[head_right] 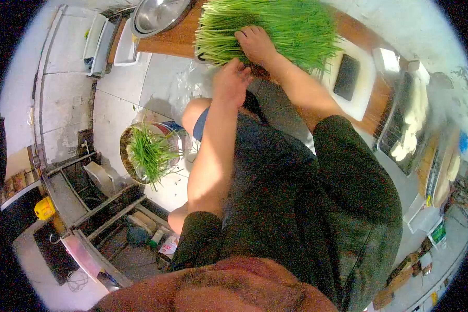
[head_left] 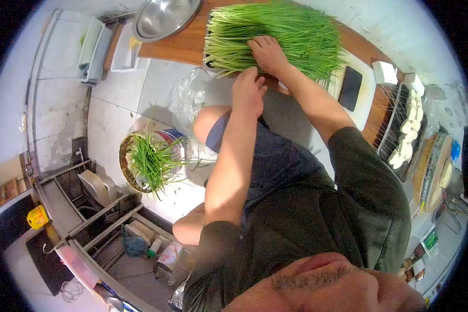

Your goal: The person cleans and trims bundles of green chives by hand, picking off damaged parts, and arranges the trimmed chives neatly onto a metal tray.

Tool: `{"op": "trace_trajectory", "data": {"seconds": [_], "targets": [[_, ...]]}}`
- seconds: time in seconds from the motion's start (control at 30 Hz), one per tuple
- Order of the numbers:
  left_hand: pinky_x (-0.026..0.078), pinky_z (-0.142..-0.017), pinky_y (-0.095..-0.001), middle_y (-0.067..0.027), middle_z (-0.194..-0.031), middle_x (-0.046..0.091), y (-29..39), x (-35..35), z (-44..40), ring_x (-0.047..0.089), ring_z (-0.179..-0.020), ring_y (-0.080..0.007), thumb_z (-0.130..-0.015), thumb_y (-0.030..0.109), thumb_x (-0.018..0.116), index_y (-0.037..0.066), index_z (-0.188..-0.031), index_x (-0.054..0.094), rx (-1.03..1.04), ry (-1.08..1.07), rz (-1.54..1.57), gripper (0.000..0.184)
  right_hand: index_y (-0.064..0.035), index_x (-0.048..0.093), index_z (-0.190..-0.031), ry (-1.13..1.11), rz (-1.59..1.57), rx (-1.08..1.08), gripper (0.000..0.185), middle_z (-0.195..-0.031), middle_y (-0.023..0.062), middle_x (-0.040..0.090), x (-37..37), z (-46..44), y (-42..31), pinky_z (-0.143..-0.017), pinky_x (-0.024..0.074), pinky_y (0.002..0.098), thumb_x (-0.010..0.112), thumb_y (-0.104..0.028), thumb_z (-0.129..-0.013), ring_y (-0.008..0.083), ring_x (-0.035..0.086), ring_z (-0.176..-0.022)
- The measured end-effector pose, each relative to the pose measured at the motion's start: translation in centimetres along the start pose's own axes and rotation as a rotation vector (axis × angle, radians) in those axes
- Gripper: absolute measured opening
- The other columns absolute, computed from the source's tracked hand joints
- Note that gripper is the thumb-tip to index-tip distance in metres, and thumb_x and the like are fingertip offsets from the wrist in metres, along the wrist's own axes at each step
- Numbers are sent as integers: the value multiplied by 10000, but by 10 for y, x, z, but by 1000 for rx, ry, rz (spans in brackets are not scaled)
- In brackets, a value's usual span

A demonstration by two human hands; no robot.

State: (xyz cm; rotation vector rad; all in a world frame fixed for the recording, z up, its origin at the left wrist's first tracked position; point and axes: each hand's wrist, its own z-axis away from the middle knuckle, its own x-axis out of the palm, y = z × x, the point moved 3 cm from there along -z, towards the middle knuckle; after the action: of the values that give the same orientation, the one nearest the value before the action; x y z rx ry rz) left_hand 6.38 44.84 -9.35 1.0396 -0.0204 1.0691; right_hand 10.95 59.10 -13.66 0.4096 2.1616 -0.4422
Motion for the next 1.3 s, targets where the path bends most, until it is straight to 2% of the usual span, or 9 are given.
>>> {"op": "trace_trajectory", "data": {"seconds": [0.13, 0.3, 0.4, 0.53, 0.73, 0.9, 1.0, 1.17, 1.3], "targets": [[457, -680, -373, -56, -992, 601, -50, -20, -82, 583, -881, -207, -944, 182, 571, 79, -1122, 563, -126, 26, 5, 206, -76, 608, -1138, 59, -40, 1, 305, -1125, 114, 608, 1, 2, 7, -948, 442, 433, 552, -117, -841, 304, 568, -1084], [484, -703, -415, -57, -1062, 612, -32, -6, -64, 591, -902, -227, -959, 196, 539, 90, -1193, 539, -4, 49, -56, 258, -76, 596, -1148, 80, -64, -11, 311, -1126, 115, 600, -8, 7, 8, -951, 436, 447, 551, -115, -843, 314, 567, -1073], [502, -746, -421, -63, -1119, 619, -31, -11, -78, 601, -944, -239, -968, 212, 521, 95, -1238, 527, 39, 9, 21, 293, -58, 574, -1108, 125, -134, -44, 339, -1101, 112, 584, -19, 11, 5, -932, 439, 445, 627, -53, -773, 328, 562, -1049], [509, -768, -396, -70, -1156, 623, -33, -15, -89, 606, -977, -246, -977, 214, 494, 108, -1286, 519, 48, 35, -1, 327, -60, 582, -1124, 66, -145, -58, 293, -1144, 125, 601, -21, 22, 3, -960, 434, 449, 552, -92, -834, 329, 574, -1078], [488, -822, -345, -97, -1203, 618, -26, -9, -79, 593, -1014, -218, -939, 153, 530, 49, -1332, 501, 79, 125, -7, 408, -64, 547, -1145, 13, -211, -82, 399, -1215, 114, 584, -18, 25, 6, -972, 417, 440, 603, -16, -753, 318, 561, -1114], [433, -936, -340, -125, -1245, 601, -28, -19, -89, 568, -1082, -237, -927, 134, 561, -18, -1309, 494, 230, 206, -227, 417, -67, 582, -1145, -15, -174, -87, 354, -1218, 96, 631, -16, 21, 8, -973, 434, 438, 588, -51, -791, 296, 589, -1122], [430, -934, -339, -124, -1244, 587, -31, -13, -84, 553, -1085, -232, -919, 113, 561, -23, -1306, 487, 232, 184, -75, 416, -60, 565, -1159, -63, -156, -83, 394, -1211, 100, 626, -19, 26, 10, -987, 420, 441, 612, -43, -768, 302, 579, -1129], [435, -923, -332, -123, -1234, 578, -22, -13, -75, 545, -1073, -223, -929, 108, 537, -25, -1301, 479, 210, 220, -195, 399, -45, 529, -1175, -111, -222, -72, 465, -1187, 128, 611, -22, 28, 3, -1003, 400, 446, 643, 0, -727, 321, 558, -1140], [453, -906, -351, -131, -1185, 600, -12, 3, -60, 566, -1030, -231, -935, 95, 489, -42, -1279, 496, 231, 137, -79, 370, -18, 517, -1198, -186, -251, -60, 492, -1182, 158, 597, -31, 23, 1, -1019, 383, 456, 674, -103, -739, 349, 548, -1132]]}}
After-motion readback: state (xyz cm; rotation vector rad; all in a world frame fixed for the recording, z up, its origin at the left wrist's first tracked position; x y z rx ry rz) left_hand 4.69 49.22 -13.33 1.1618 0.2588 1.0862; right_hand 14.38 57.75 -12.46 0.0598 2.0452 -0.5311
